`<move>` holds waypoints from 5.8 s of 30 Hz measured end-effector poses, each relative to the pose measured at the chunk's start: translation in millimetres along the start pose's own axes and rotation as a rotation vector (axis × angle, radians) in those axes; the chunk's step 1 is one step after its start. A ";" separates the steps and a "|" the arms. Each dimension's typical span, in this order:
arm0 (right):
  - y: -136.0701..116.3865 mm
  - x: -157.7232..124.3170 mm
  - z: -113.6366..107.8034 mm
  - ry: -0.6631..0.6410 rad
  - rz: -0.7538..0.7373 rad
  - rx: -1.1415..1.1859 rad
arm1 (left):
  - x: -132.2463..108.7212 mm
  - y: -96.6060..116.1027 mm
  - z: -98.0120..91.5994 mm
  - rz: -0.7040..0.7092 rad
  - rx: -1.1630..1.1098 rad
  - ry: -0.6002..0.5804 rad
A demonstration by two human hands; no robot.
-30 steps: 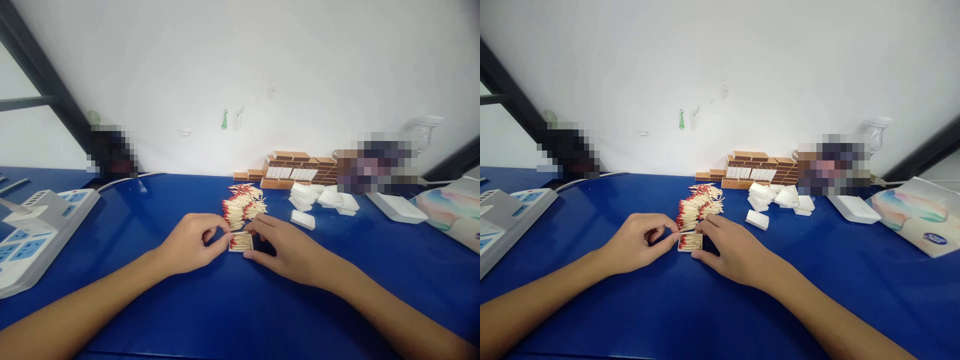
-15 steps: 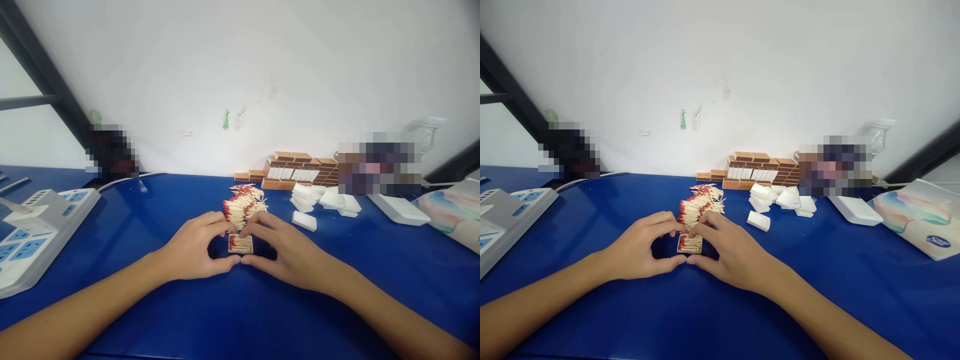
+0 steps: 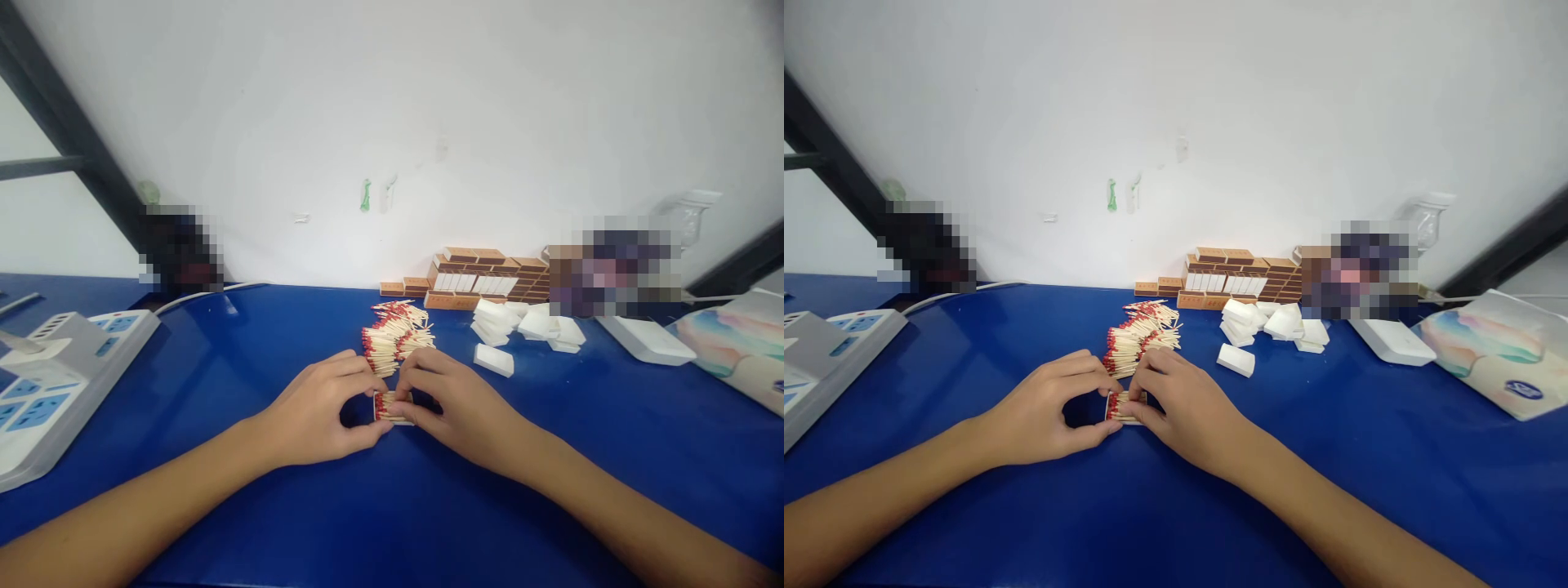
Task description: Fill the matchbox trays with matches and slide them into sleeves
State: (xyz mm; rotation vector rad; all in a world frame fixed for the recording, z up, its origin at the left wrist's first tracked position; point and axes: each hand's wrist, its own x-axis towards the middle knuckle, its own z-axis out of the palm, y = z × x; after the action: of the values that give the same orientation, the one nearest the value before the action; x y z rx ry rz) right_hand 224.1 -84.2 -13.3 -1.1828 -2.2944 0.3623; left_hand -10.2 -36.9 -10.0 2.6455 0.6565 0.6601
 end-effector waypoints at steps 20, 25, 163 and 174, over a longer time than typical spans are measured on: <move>-3.1 0.9 -4.0 -0.005 0.025 -0.012 | 1.1 0.2 0.1 -0.006 -0.006 0.001; -1.5 1.5 -3.0 -0.004 0.035 -0.054 | 1.0 0.5 0.1 -0.004 -0.006 0.004; -7.0 1.0 -6.7 -0.024 0.063 -0.080 | -0.2 -2.4 2.0 0.016 0.053 0.039; 49.8 2.1 -19.4 0.072 0.136 -0.143 | -1.4 -6.0 -0.3 -0.014 0.103 0.032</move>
State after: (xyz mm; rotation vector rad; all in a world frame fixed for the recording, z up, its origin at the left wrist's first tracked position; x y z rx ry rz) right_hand 267.6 -53.6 -19.4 -1.4044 -2.2142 0.2045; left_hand -13.6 -32.5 -12.7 2.7266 0.7367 0.6838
